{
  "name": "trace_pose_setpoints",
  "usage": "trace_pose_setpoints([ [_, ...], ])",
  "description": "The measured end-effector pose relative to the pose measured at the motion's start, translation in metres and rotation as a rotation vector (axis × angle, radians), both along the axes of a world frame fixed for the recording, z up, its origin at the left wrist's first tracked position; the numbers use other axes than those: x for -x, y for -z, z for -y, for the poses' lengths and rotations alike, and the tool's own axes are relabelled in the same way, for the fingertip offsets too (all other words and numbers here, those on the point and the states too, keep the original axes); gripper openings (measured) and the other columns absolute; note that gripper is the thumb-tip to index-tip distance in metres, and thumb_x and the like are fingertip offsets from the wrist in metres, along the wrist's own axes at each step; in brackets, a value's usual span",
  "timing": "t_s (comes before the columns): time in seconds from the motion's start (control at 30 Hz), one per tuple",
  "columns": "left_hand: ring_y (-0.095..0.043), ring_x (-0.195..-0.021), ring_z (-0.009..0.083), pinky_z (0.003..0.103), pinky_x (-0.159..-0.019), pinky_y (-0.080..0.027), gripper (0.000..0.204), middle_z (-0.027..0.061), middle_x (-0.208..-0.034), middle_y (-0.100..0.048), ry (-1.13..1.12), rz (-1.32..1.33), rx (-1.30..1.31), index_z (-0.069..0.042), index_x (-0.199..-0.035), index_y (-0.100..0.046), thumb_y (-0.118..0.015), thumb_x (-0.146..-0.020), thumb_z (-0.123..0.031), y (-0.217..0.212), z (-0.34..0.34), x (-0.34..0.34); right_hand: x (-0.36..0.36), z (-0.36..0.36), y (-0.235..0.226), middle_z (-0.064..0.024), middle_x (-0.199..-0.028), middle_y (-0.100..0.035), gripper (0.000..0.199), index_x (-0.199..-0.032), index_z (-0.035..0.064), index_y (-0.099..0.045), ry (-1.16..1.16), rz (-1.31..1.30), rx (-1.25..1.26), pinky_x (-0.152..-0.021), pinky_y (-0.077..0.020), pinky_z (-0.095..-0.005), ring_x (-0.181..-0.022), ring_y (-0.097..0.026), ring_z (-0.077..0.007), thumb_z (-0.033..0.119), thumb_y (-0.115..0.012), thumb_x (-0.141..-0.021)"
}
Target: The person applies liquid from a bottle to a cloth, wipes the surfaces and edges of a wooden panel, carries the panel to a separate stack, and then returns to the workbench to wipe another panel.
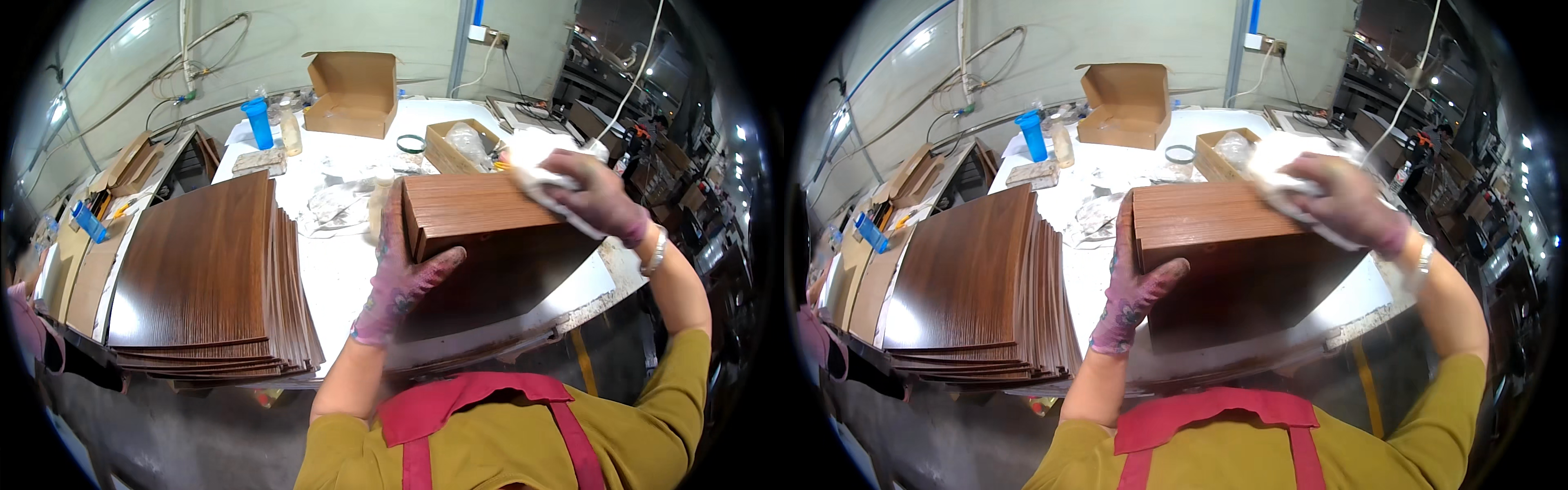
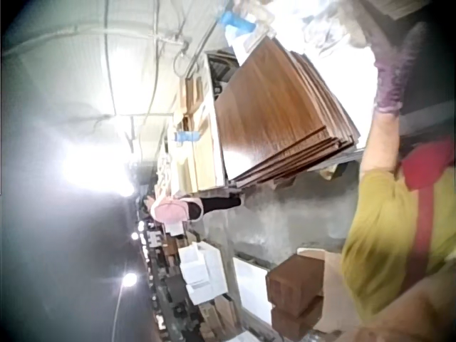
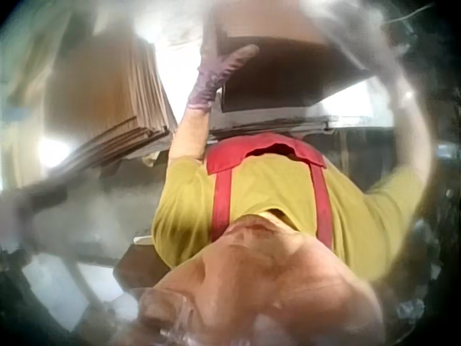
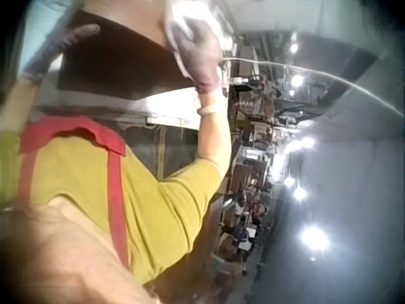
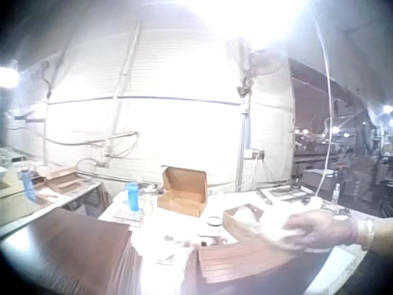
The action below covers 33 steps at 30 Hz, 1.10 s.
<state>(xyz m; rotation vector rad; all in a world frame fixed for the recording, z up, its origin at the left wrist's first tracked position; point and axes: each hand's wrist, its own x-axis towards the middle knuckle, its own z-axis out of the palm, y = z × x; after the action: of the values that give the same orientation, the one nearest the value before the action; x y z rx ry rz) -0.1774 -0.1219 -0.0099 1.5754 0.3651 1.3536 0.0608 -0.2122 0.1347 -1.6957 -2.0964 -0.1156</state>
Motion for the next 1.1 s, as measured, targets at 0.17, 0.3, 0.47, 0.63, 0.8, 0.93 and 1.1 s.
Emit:
trace_pose_setpoints([
  [0.17, -0.053, -0.115, 0.0282, 0.038, -0.094, -0.045, 0.080, 0.0183, -0.129, -0.050, 0.272, -0.186, 0.300, -0.001, -0.133, -0.039, -0.083, -0.070, -0.020, -0.003, -0.005, 0.000, 0.138, -0.059, 0.001, -0.0126, -0.098, -0.063, 0.025, -0.099, 0.0077, -0.062, -0.430, 0.078, 0.024, -0.076, -0.0483, -0.0383, -0.087, -0.062, -0.0323, 0.024, -0.070, -0.081],
  [0.3, -0.050, -0.119, 0.0288, 0.038, -0.098, -0.042, 0.091, 0.0187, -0.132, -0.047, 0.060, -0.043, 0.087, 0.002, -0.138, -0.033, -0.084, -0.068, -0.026, 0.007, -0.012, 0.000, 0.102, -0.050, -0.004, -0.0136, -0.096, -0.066, 0.031, -0.107, 0.0083, -0.064, -0.098, -0.172, 0.185, -0.081, -0.0489, -0.0359, -0.090, -0.064, -0.0257, 0.026, -0.065, -0.081],
  [0.47, -0.044, -0.125, 0.0317, 0.040, -0.104, -0.037, 0.106, 0.0213, -0.135, -0.042, -0.092, -0.063, -0.138, 0.001, -0.146, -0.019, -0.084, -0.068, -0.030, 0.016, -0.018, -0.010, 0.014, -0.022, 0.003, -0.0147, -0.102, -0.068, 0.035, -0.112, 0.0048, -0.065, 0.356, -0.101, 0.028, -0.083, -0.0508, -0.0344, -0.091, -0.067, -0.0260, 0.027, -0.064, -0.085],
  [0.63, -0.054, -0.115, 0.0309, 0.040, -0.094, -0.045, 0.094, 0.0206, -0.126, -0.051, 0.006, -0.064, -0.018, -0.001, -0.141, -0.028, -0.083, -0.069, -0.028, 0.022, -0.015, -0.011, 0.114, -0.050, 0.017, -0.0128, -0.089, -0.065, 0.031, -0.095, 0.0099, -0.066, -0.231, 0.068, -0.224, -0.073, -0.0516, -0.0398, -0.081, -0.063, -0.0324, 0.037, -0.069, -0.080],
  [0.8, -0.047, -0.120, 0.0232, 0.035, -0.101, -0.041, 0.091, 0.0142, -0.134, -0.042, -0.003, -0.048, -0.064, -0.002, -0.147, -0.020, -0.074, -0.075, -0.011, 0.004, 0.001, 0.004, 0.039, -0.019, 0.002, -0.0101, -0.105, -0.066, 0.034, -0.115, 0.0034, -0.061, 0.111, -0.169, 0.134, -0.080, -0.0525, -0.0311, -0.093, -0.065, -0.0194, 0.016, -0.067, -0.083],
  [0.93, -0.045, -0.122, 0.0321, 0.042, -0.104, -0.036, 0.106, 0.0201, -0.135, -0.041, -0.008, -0.050, -0.162, -0.002, -0.147, -0.017, -0.084, -0.069, -0.027, 0.017, -0.002, -0.001, -0.015, 0.013, 0.008, -0.0118, -0.114, -0.064, 0.036, -0.115, 0.0057, -0.064, 0.366, -0.149, 0.028, -0.089, -0.0497, -0.0295, -0.103, -0.063, -0.0207, 0.019, -0.069, -0.083],
  [1.1, -0.045, -0.122, 0.0292, 0.038, -0.103, -0.037, 0.104, 0.0188, -0.133, -0.043, -0.019, -0.057, 0.026, 0.002, -0.144, -0.020, -0.084, -0.066, -0.023, 0.021, 0.000, -0.007, 0.088, -0.049, 0.006, -0.0114, -0.089, -0.059, 0.018, -0.090, 0.0065, -0.062, -0.370, 0.040, -0.058, -0.074, -0.0490, -0.0402, -0.086, -0.060, -0.0322, 0.020, -0.066, -0.079],
])
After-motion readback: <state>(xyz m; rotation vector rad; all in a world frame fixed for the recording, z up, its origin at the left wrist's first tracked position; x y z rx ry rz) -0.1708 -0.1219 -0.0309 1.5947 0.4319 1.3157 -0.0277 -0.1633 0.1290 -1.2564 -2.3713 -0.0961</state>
